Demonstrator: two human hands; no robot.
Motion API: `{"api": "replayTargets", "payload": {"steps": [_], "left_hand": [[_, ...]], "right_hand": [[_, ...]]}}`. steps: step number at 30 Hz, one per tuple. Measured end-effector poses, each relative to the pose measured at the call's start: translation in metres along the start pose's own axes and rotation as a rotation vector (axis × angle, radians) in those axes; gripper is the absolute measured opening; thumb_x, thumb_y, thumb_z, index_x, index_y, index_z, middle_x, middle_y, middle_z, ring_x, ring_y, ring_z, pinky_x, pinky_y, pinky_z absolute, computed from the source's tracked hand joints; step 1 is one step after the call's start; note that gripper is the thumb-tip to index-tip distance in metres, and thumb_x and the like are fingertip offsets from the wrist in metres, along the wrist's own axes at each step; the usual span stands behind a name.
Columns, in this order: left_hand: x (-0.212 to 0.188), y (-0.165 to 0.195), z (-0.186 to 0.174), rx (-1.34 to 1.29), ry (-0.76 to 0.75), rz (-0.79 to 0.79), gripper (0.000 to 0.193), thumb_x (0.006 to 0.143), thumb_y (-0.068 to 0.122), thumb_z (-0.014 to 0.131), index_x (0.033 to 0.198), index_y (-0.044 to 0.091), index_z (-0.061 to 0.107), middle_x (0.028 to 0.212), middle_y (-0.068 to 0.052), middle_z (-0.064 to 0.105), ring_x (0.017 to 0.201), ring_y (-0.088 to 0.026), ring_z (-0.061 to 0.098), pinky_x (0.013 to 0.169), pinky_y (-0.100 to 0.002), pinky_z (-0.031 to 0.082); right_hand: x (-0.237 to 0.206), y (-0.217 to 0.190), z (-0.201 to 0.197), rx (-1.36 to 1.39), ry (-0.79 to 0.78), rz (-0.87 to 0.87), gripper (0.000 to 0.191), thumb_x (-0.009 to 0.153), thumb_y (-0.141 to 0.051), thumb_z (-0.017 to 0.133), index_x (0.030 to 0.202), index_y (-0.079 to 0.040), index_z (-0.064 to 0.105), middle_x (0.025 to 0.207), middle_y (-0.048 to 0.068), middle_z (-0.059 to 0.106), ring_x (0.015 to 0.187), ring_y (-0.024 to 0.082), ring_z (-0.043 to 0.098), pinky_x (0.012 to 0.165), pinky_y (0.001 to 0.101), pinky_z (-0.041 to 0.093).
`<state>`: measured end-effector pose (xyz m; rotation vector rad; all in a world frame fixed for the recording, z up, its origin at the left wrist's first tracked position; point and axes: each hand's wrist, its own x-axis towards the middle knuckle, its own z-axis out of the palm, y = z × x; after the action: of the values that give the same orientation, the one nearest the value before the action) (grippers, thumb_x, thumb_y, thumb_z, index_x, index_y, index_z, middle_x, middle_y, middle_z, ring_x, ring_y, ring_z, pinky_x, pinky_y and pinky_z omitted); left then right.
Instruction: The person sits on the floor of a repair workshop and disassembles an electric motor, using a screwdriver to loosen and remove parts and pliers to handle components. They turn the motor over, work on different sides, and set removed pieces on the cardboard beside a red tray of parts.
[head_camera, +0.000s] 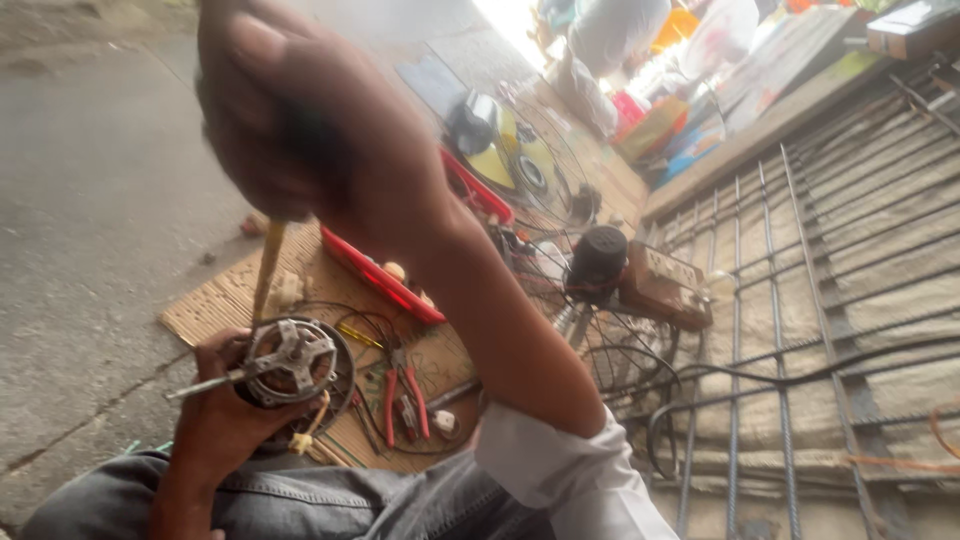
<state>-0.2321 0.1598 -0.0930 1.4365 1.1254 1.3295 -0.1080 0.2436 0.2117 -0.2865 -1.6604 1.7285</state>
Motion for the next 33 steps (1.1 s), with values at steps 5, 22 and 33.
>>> {"api": "replayTargets", "payload": {"steps": [5,22,33], "left_hand": [[0.002,0.004,-0.003,0.053,0.034,-0.078,0.106,0.047,0.023,0.101,0.131,0.005,0.038,0.119,-0.017,0.068,0.108,-0.024,0.07,0.089,-0.035,0.058],[0.001,0.009,-0.009,0.073,0.008,-0.018,0.106,0.05,0.028,0.1,0.132,0.007,0.036,0.124,-0.017,0.068,0.115,-0.027,0.069,0.092,-0.038,0.06],[0.004,0.009,-0.006,-0.022,-0.019,-0.083,0.108,0.051,0.022,0.1,0.135,0.006,0.034,0.129,-0.019,0.062,0.117,-0.026,0.066,0.094,-0.038,0.059]], "right_hand": [[0.007,-0.002,0.017,-0.061,0.076,-0.054,0.046,0.115,-0.041,0.055,0.083,-0.012,0.039,0.061,0.0,0.028,0.048,0.012,0.025,0.043,0.0278,0.024],[0.02,0.009,0.012,-0.041,0.007,-0.058,0.043,0.111,-0.039,0.051,0.083,-0.007,0.042,0.062,0.0,0.035,0.048,0.011,0.033,0.047,0.0277,0.031],[0.007,0.02,0.007,-0.075,0.3,-0.155,0.041,0.115,-0.032,0.054,0.087,-0.003,0.045,0.072,0.008,0.039,0.058,0.02,0.035,0.056,0.0362,0.03]]}}
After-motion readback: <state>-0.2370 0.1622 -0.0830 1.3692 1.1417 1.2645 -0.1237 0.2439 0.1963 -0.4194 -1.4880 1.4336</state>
